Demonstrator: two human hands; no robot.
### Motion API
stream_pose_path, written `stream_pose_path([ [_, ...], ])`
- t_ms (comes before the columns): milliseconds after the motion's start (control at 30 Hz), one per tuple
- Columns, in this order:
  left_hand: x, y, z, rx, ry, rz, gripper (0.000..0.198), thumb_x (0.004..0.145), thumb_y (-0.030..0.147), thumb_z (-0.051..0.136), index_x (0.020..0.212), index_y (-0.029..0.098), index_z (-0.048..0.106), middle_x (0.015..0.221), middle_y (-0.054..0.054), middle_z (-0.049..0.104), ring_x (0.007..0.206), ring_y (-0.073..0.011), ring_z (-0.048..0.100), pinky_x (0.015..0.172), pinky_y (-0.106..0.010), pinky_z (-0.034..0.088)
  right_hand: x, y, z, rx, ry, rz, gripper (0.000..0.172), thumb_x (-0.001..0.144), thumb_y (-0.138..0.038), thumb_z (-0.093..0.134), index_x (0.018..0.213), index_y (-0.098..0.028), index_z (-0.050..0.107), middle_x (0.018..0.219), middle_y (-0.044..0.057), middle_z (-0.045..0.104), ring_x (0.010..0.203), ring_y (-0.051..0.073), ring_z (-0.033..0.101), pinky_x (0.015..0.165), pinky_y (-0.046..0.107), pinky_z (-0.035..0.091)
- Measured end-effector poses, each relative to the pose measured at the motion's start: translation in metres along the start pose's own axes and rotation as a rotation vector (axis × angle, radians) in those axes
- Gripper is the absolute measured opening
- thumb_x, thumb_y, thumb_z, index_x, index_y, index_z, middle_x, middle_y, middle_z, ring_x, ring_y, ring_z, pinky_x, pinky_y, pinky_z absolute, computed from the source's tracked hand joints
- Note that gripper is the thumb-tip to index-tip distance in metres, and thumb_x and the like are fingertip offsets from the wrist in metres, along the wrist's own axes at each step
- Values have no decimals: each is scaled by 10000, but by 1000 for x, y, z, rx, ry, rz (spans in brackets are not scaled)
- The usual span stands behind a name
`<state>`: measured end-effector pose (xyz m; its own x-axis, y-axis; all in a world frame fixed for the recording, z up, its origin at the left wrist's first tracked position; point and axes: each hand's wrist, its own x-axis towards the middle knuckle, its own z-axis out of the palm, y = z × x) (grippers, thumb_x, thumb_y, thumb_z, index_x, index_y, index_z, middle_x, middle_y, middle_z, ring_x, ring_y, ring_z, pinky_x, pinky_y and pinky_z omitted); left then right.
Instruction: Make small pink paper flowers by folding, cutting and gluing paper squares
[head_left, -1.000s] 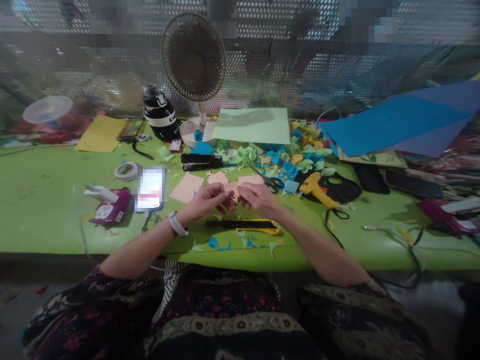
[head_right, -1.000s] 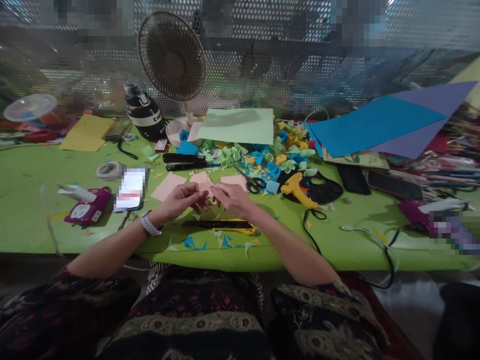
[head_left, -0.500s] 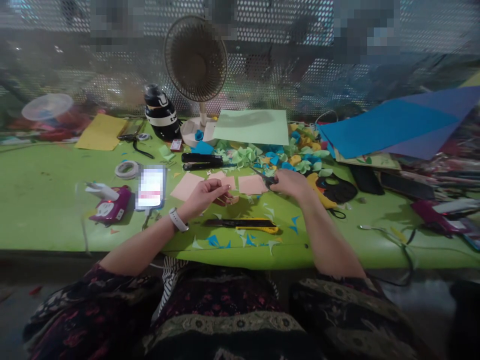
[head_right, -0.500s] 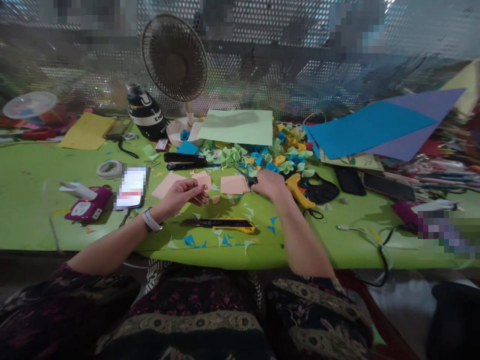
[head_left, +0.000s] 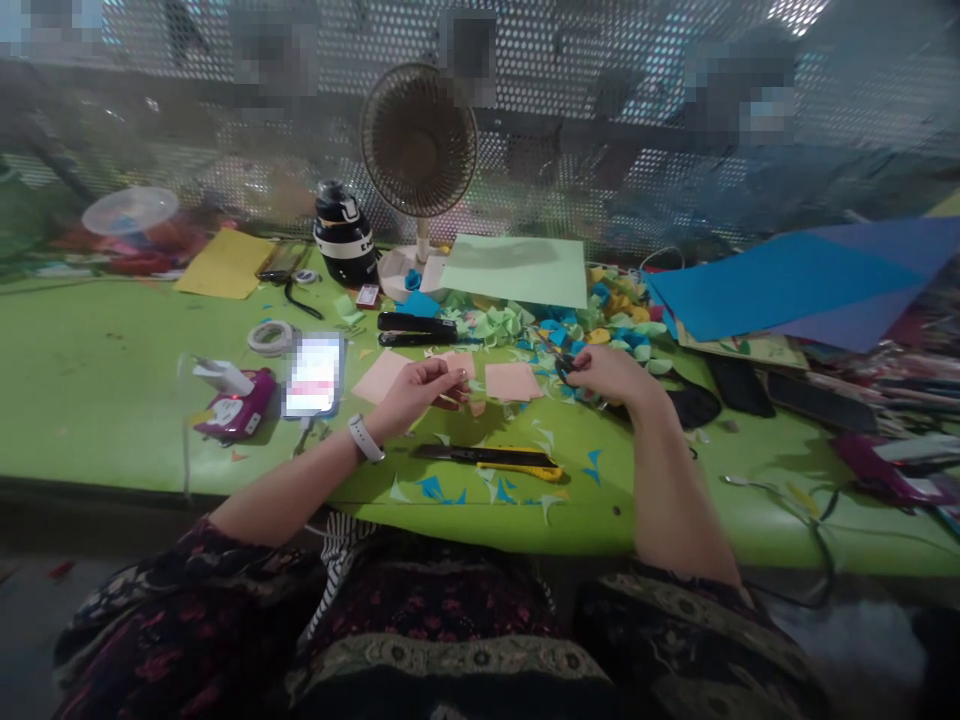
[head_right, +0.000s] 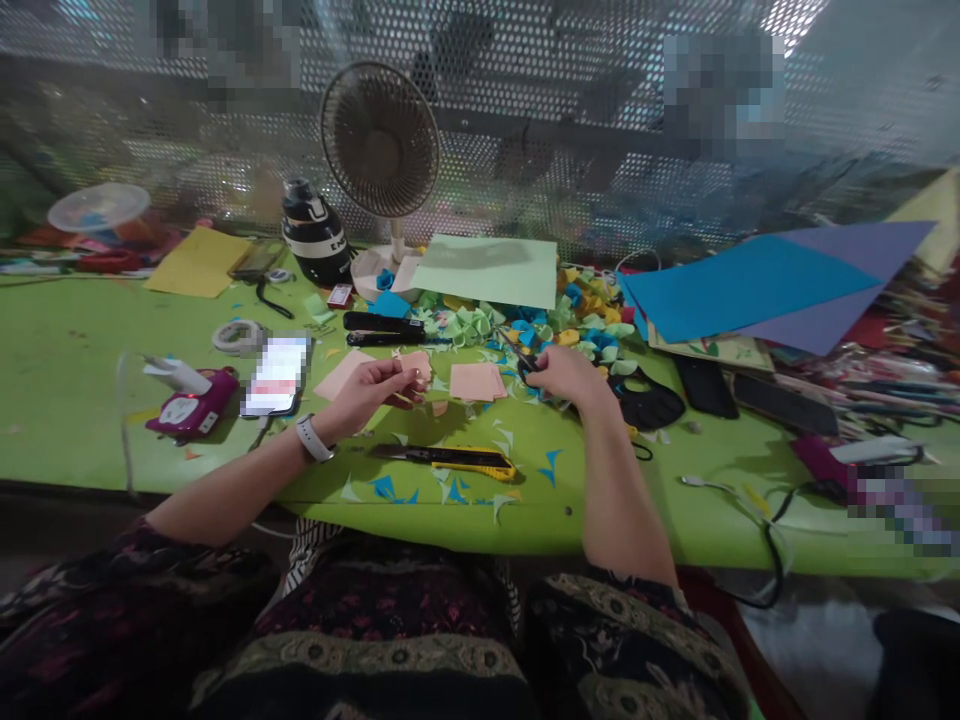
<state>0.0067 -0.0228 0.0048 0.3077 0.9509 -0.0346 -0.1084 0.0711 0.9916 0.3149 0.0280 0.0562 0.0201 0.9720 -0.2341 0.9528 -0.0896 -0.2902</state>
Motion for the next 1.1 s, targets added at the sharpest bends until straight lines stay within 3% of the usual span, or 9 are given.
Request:
stream_pose_path([
  [167,-1,3,1,-40,41,20,385,838,510,734,909,136,685,912,-92,764,793,-156,737,690,-261,598,-9,-2,-4,473,16,-69,226,672,-276,762,823,-196,615,706,6,694,512,133,619,513,247,478],
  [300,-2,7,3,-68,74,34,412,813,535,751,869,134,673,905,-97,768,808,-168,742,695,-272,599,-16,-17,4,663,-137,-165,420,619,-485,853,771,-196,590,638,-4,655,474,105,568,450,225,447],
  [467,-3,9,4,-90,100,44,411,806,541,756,867,143,672,904,-97,772,820,-175,746,734,-299,607,-26,-42,20,697,-327,-256,577,588,-681,835,762,-189,588,660,6,651,477,84,540,447,222,454],
  [733,-4,8,4,-161,107,49,416,806,538,760,864,138,664,903,-96,774,800,-168,748,734,-292,608,-38,-58,35,725,-517,-364,507,712,-637,764,845,-197,551,737,-7,649,534,91,569,508,242,485],
  [1100,-6,10,10,-169,101,5,433,766,545,792,867,147,655,901,-99,777,830,-189,756,779,-326,616,-45,-66,40,718,-497,-400,551,680,-675,776,844,-211,528,720,-17,636,595,109,558,526,247,476],
])
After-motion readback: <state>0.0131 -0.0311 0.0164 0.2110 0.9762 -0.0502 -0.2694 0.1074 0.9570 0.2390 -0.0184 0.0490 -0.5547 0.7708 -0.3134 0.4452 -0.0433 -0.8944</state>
